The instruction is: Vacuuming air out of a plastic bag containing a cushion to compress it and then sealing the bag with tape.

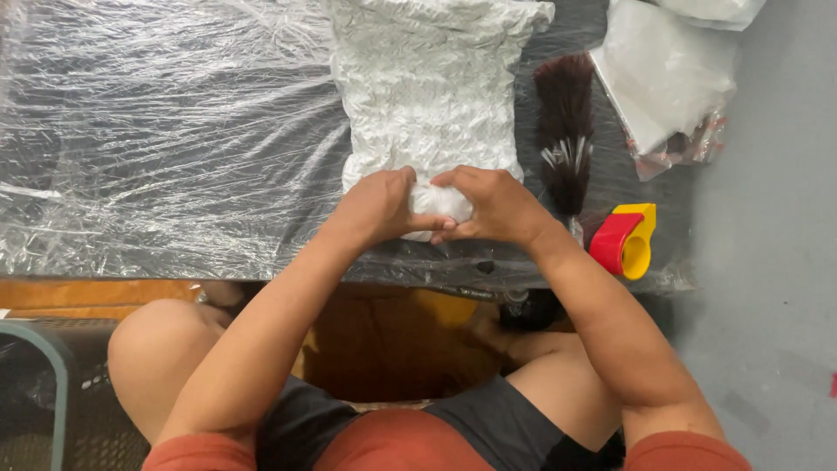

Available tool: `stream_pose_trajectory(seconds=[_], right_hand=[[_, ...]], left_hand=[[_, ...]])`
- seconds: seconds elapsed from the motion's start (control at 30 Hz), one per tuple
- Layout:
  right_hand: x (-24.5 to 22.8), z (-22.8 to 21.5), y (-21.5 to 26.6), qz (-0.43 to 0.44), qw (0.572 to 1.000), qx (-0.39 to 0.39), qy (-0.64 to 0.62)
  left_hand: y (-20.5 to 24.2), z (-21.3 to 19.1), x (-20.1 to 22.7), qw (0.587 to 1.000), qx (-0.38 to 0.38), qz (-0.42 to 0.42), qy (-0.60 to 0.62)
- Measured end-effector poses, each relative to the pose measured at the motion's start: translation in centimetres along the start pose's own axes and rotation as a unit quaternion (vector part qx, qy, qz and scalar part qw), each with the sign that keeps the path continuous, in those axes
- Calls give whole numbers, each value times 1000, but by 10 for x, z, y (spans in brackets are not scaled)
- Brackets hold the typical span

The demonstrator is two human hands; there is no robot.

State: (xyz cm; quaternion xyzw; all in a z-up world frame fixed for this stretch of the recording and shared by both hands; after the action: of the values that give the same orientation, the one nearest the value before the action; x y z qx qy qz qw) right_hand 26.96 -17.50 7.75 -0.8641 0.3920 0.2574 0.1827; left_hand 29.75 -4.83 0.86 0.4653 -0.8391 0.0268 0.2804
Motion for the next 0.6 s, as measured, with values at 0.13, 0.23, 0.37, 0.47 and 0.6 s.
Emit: stream_pose_trajectory(seconds=[0.13,0.23,0.37,0.47,0.6], right_hand=[[28,5,-7,51,996,-21,-69],[43,4,-12,100,985,-45,-131],[64,8,-13,113,977,-50,-176],[84,15,-11,113,976,-47,-183],[78,14,-9,126,973,-39,-188]], left_hand=[[19,-22,15,994,104,-12,-32],[41,-45,46,948,255,109,-155],[44,-10,67,960,128,150,-200],[32,17,68,913,164,152,-341],[17,31,60,870,337,161,-321]])
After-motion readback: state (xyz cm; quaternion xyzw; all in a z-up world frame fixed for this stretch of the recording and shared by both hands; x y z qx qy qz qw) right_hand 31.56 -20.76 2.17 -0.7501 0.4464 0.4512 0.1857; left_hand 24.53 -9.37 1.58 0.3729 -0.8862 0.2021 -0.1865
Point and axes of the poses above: each hand's wrist, its own y-axis away from the middle knuckle, its own z-axis out of the palm, x = y × z, the point moved 8 cm from there along -y, towards the middle knuckle, and after that the axes turned 9 degrees about -y, right-handed, at the moved point
